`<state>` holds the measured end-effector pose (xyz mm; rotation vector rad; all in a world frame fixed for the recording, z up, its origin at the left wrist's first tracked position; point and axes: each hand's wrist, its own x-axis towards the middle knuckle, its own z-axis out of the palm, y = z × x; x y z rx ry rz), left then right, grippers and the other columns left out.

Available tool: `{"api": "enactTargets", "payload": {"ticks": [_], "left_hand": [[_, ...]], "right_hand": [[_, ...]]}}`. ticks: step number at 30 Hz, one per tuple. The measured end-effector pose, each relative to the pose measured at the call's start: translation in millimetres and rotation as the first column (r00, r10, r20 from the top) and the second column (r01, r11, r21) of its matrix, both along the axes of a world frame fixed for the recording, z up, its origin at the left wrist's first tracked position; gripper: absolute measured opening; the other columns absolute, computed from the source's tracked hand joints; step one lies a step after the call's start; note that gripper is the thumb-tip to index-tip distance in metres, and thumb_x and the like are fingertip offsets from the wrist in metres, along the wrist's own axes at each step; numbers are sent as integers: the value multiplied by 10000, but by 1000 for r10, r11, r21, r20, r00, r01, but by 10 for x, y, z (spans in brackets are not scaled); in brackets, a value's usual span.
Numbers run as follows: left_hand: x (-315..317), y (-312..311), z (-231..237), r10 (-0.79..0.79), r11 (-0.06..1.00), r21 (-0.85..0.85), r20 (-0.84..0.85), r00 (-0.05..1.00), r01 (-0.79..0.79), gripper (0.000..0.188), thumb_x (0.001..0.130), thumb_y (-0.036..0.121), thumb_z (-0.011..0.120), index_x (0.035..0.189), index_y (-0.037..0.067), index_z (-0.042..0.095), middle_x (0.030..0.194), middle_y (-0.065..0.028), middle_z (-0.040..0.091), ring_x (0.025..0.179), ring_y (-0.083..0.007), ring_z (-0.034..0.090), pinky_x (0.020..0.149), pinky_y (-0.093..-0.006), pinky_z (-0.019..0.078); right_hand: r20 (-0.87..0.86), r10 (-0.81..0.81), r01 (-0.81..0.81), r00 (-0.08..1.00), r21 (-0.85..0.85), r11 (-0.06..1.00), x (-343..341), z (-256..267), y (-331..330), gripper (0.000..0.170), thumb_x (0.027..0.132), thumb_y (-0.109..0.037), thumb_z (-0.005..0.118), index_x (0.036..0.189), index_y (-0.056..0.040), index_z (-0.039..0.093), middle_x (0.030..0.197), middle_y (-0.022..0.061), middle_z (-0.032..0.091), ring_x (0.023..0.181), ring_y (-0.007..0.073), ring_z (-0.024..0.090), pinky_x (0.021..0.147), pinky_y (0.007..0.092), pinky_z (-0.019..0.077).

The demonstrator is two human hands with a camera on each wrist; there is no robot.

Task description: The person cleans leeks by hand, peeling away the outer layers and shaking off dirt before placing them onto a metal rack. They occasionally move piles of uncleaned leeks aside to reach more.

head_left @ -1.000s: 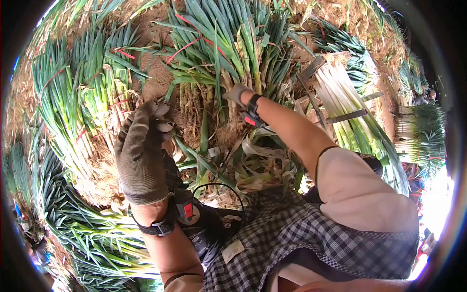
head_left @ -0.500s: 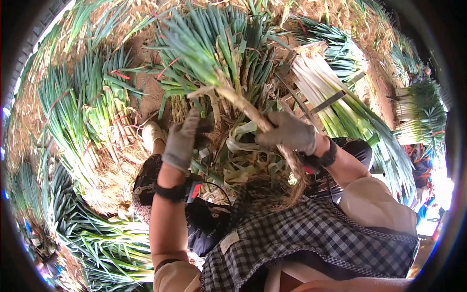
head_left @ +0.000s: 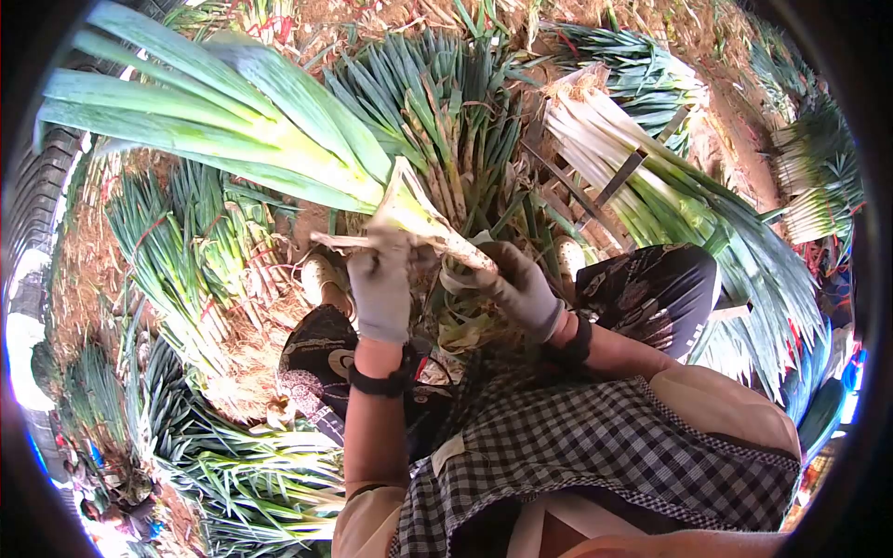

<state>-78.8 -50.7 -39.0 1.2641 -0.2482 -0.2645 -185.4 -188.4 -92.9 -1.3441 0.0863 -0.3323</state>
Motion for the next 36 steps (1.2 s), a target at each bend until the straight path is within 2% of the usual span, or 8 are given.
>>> {"api": "enactTargets", "payload": {"ticks": [4,11,19,22,25,28,32,36], "left_hand": [[-174,120,-722,-334,716,674,560,758,-182,170,896,89,517,766,-6,572,640,-66,609,597,-177,611,535,-288,504],[-348,433,75,-391,706,404,-463,795,582,309,925,287,497,757,41,580,574,-43,549,532,-132,513,495,-251,395],[88,384,280,-189,782,471,803,565,-409,224,936,236,514,983,22,566,918,-95,649,691,-102,573,587,-238,463],[-5,305,30,-50,971,-240,-174,983,7,193,894,100,569,1058,-1,571,970,-110,639,815,-141,617,710,-259,508],[-17,328,-191,-55,757,394,833,550,-521,180,901,78,509,1058,-8,520,890,-63,600,720,-125,583,639,-229,496],[-36,360,-20,-27,988,152,233,972,-9,224,935,178,488,1063,2,540,864,-49,599,707,-111,575,618,-232,480],[-205,182,410,-390,827,444,9,921,346,423,898,367,528,1105,0,564,914,-87,627,777,-177,602,693,-314,501],[-234,158,-411,-485,869,-408,-586,649,280,259,894,219,534,931,-15,640,878,-82,642,779,-145,580,648,-282,470]], "right_hand": [[-35,19,-11,999,207,978,-24,163,-82,501,886,-325,616,1192,25,428,1044,71,551,907,103,530,806,253,440],[-84,139,-124,987,161,979,-172,191,-127,404,883,-270,629,1144,21,525,1013,34,582,972,95,535,851,282,443],[-209,429,-352,879,322,879,-109,147,56,326,868,-267,654,1033,11,616,769,-14,573,662,78,519,629,241,446],[-143,592,-485,793,440,756,-139,101,79,435,861,-392,635,1033,7,618,717,-11,528,580,88,434,539,224,344],[-182,652,-536,736,431,726,-176,65,-22,438,870,-379,626,1045,22,611,729,-2,541,618,81,460,562,231,373],[-127,656,-588,744,343,733,-190,-46,-44,470,868,-381,628,1085,36,597,744,9,561,659,80,490,590,233,401],[-146,660,-602,737,302,740,-164,9,-32,478,885,-364,609,1134,43,579,814,18,590,696,79,513,617,231,423],[-47,495,-476,868,209,854,-144,209,-21,489,899,-375,582,1169,33,568,939,26,605,779,81,526,654,229,433]]}}
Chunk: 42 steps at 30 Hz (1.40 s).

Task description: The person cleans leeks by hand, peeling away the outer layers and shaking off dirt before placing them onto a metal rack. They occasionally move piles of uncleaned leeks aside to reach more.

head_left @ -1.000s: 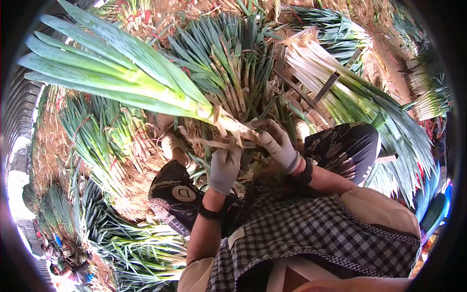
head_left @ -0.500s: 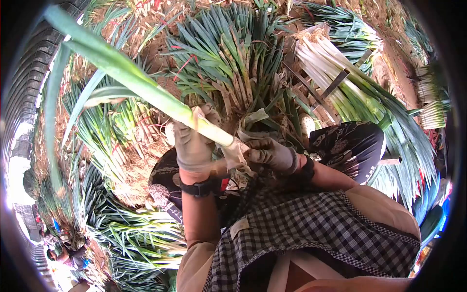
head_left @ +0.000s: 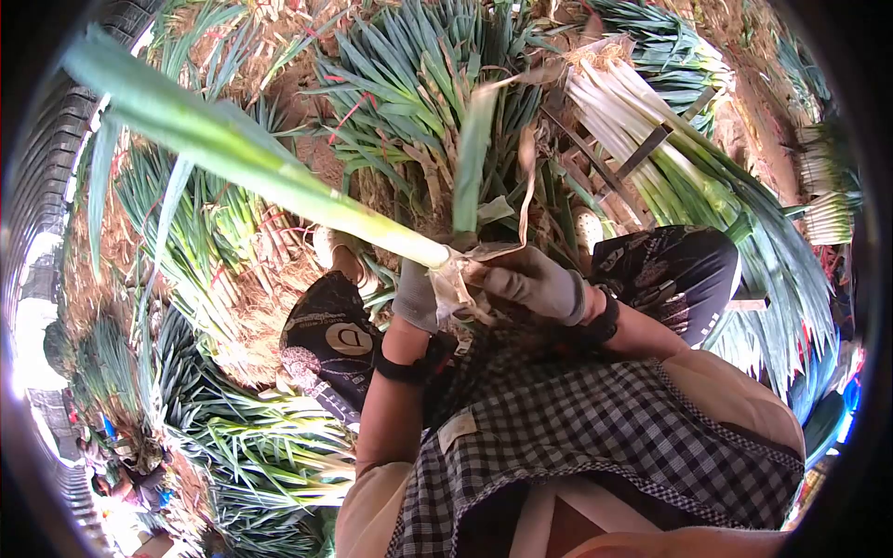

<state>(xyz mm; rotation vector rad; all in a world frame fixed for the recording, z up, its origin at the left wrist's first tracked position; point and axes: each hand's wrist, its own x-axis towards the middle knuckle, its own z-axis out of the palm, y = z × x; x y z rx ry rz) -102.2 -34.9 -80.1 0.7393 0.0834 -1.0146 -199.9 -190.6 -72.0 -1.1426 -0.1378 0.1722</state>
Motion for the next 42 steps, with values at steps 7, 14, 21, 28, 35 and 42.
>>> {"api": "enactTargets", "payload": {"ticks": [7,14,21,28,35,42], "left_hand": [[274,444,182,498,780,-256,807,318,-571,212,906,209,467,911,23,568,757,-71,583,558,-122,510,479,-210,368],[338,350,589,644,719,-158,517,564,-677,327,885,307,609,1033,21,557,798,-49,564,602,-113,461,536,-226,369],[645,352,323,617,784,-170,314,722,-596,138,892,204,616,920,78,566,684,53,459,546,-44,376,507,-190,315],[684,57,185,662,642,46,470,583,-766,160,834,178,680,896,70,579,643,53,451,532,-42,378,476,-167,307],[498,-42,-142,402,423,-160,915,27,-892,251,721,-60,687,765,59,471,765,-42,578,686,-120,529,693,-236,461],[-342,-71,-108,210,688,-80,973,93,-721,249,684,-93,715,802,56,555,805,-53,622,745,-115,583,685,-233,471]], "right_hand": [[148,-276,312,950,-359,879,-2,32,7,355,923,-264,557,1140,15,581,972,46,627,876,136,579,770,288,469],[456,-80,426,886,-736,527,129,16,-8,343,832,-191,646,1138,-47,588,901,76,645,716,254,623,682,307,505],[516,-12,383,856,-620,685,180,-335,20,369,838,-146,642,1168,-6,554,1034,117,618,863,196,611,777,286,490],[589,-174,614,789,-754,233,152,-227,65,427,783,-264,670,1124,-30,566,1020,156,614,936,324,596,781,377,499],[348,-372,480,861,-799,363,144,-481,152,435,764,-296,690,1140,-114,570,952,156,631,910,337,605,763,376,494],[390,-228,436,892,-616,656,443,-797,6,332,805,-146,630,1110,-30,571,943,81,650,849,249,618,730,354,494]]}}
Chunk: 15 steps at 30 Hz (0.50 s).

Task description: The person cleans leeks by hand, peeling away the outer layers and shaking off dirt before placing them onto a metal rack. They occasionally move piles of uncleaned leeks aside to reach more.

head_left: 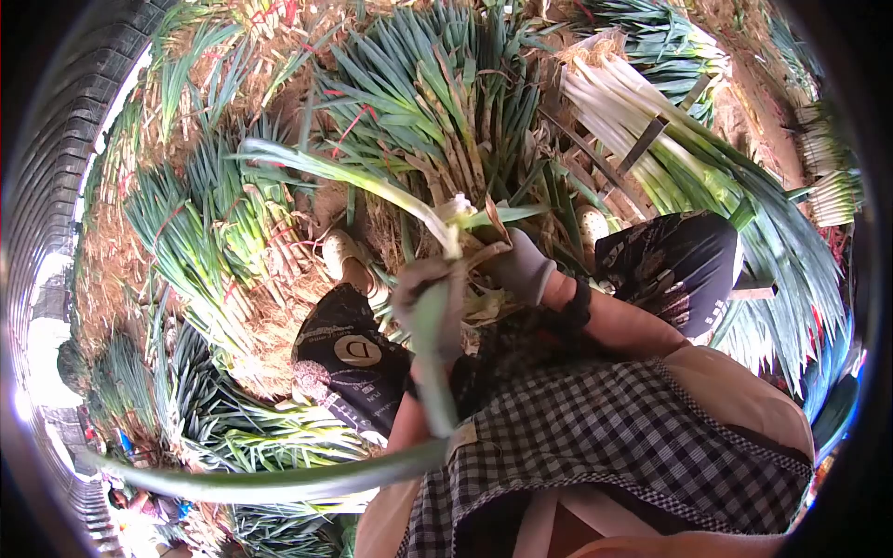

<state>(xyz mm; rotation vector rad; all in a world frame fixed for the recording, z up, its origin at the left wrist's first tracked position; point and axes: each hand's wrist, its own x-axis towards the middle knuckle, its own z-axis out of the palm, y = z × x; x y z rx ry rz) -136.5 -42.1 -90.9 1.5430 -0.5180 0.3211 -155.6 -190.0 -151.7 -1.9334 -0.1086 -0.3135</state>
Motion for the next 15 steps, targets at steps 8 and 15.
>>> {"api": "enactTargets", "payload": {"ticks": [8,15], "left_hand": [[112,692,303,-274,941,-339,-752,599,4,376,962,369,416,996,33,581,894,-109,635,570,-71,474,501,-193,371],[705,560,621,38,986,163,-78,996,-25,258,913,151,471,1112,24,575,1075,-65,607,786,-66,541,537,-178,390]], "right_hand": [[-130,115,-5,985,641,767,-251,681,-112,308,905,-258,599,1084,-8,592,974,46,634,873,109,587,791,255,473],[-57,399,-300,915,566,768,-286,546,-74,420,867,-178,635,1230,-7,509,1126,57,585,989,136,567,861,277,469]]}}
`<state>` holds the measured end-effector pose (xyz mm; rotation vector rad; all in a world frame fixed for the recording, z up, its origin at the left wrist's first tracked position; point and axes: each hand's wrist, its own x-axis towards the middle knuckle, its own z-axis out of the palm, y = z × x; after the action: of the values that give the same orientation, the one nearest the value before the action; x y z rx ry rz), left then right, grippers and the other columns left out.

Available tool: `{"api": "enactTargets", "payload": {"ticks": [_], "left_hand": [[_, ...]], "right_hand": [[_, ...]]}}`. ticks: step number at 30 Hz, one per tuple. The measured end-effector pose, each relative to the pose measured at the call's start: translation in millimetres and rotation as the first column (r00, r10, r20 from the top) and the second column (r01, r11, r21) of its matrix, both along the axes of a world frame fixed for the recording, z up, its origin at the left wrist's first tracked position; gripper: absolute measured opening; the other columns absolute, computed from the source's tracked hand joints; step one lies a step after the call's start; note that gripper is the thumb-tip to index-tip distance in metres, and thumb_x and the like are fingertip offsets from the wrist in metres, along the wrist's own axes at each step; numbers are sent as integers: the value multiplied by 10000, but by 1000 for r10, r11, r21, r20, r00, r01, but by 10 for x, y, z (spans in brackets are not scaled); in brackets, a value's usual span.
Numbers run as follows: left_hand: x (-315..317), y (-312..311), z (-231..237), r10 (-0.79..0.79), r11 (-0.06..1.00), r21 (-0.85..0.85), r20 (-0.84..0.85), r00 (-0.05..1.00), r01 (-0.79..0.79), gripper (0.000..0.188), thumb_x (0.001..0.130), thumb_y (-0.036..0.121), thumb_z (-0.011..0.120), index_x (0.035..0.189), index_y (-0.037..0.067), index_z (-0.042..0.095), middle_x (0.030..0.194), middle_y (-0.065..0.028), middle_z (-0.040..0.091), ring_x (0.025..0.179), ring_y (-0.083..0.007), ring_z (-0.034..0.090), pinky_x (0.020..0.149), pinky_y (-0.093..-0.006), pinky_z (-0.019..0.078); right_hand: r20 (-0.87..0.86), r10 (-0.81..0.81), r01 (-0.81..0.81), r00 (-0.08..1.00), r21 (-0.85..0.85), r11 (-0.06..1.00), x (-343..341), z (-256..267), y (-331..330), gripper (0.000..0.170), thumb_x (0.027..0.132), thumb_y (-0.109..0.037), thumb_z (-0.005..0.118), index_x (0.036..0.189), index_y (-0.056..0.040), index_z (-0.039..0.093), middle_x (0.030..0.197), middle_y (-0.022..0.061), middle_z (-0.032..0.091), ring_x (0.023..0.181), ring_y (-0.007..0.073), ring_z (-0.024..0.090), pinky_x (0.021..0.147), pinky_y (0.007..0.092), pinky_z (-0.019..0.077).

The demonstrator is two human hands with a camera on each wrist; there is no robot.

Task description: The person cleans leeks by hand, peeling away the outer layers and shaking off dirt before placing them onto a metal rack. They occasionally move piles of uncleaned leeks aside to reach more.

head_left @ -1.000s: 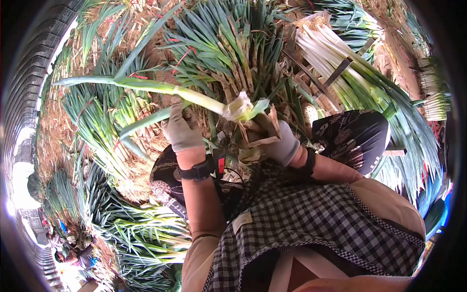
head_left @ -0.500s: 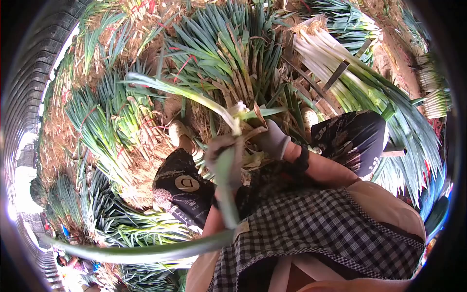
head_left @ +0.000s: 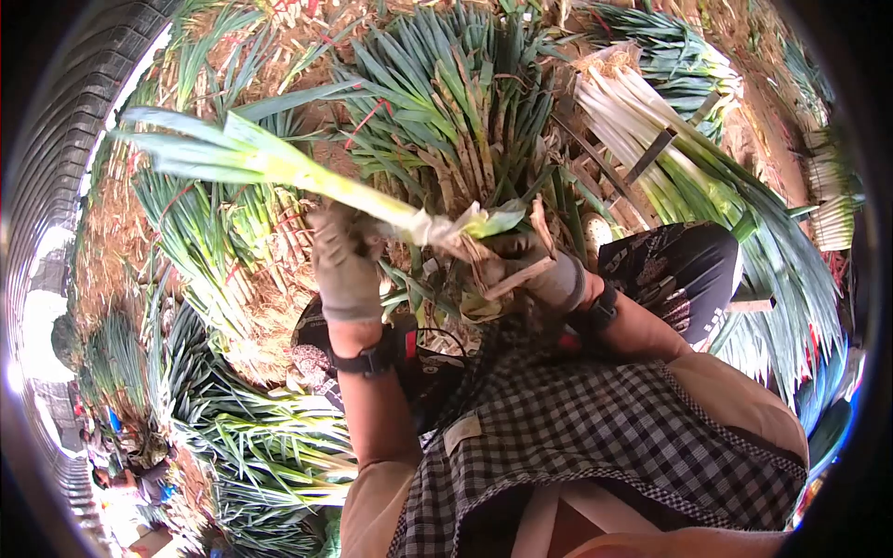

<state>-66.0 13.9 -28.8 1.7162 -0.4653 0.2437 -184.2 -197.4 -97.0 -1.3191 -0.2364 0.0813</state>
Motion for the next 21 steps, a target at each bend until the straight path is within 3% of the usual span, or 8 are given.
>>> {"api": "enactTargets", "payload": {"ticks": [2,5,8,10,12,16,18,21], "left_hand": [[40,-106,-17,-233,917,-372,-198,952,147,273,875,48,503,1143,23,548,1073,-61,614,828,-88,571,571,-196,427],[42,-148,-95,-216,920,-365,-172,961,141,289,860,-2,519,1146,24,541,1047,-57,626,817,-100,589,583,-205,442],[-38,-205,-93,100,914,300,488,867,-274,183,899,66,511,1068,18,562,972,-44,626,728,-78,560,570,-195,427],[-227,-313,149,-211,832,-551,-214,954,60,109,882,56,537,979,19,572,891,-38,612,683,-71,538,563,-208,433],[-197,-327,141,-309,666,-746,-283,908,-6,70,851,9,525,898,21,576,786,-35,589,594,-66,507,510,-215,415],[-280,-261,-201,-174,985,-65,-397,901,161,132,813,-16,504,834,2,633,673,-18,585,514,-50,490,469,-208,401],[-338,-319,-385,-264,943,79,-412,872,323,142,803,-33,525,870,-9,647,700,-13,606,541,-50,504,484,-215,411],[-199,-121,-542,-62,997,17,-273,960,69,164,843,89,580,953,-4,659,736,-9,617,570,-63,502,498,-206,399]], "right_hand": [[-153,84,-70,985,98,993,7,-9,30,406,880,-219,626,1219,-11,542,1099,54,599,969,135,575,820,261,483],[-116,-209,230,971,214,950,59,136,157,365,883,-197,622,1183,-1,551,903,14,615,743,66,565,638,222,487],[-123,-206,211,971,29,977,39,68,100,315,891,-224,616,1106,5,596,812,-7,611,689,57,551,582,213,455],[-196,-181,205,964,107,973,-28,-8,134,265,899,-235,607,1020,0,630,757,-14,602,667,51,538,576,209,442],[-306,-178,223,935,121,967,-54,-8,141,234,901,-224,604,994,-12,632,752,-9,611,661,49,543,581,208,429],[-226,-232,270,946,156,950,-13,-2,61,234,895,-210,607,1010,-7,619,785,0,609,691,70,559,618,234,455],[-156,-339,361,928,144,921,29,15,21,241,897,-211,596,1017,-3,608,876,19,616,774,94,579,690,249,477],[-189,-433,467,881,211,859,-67,-110,93,304,889,-269,601,1042,-7,589,932,23,620,809,84,584,687,225,472]]}}
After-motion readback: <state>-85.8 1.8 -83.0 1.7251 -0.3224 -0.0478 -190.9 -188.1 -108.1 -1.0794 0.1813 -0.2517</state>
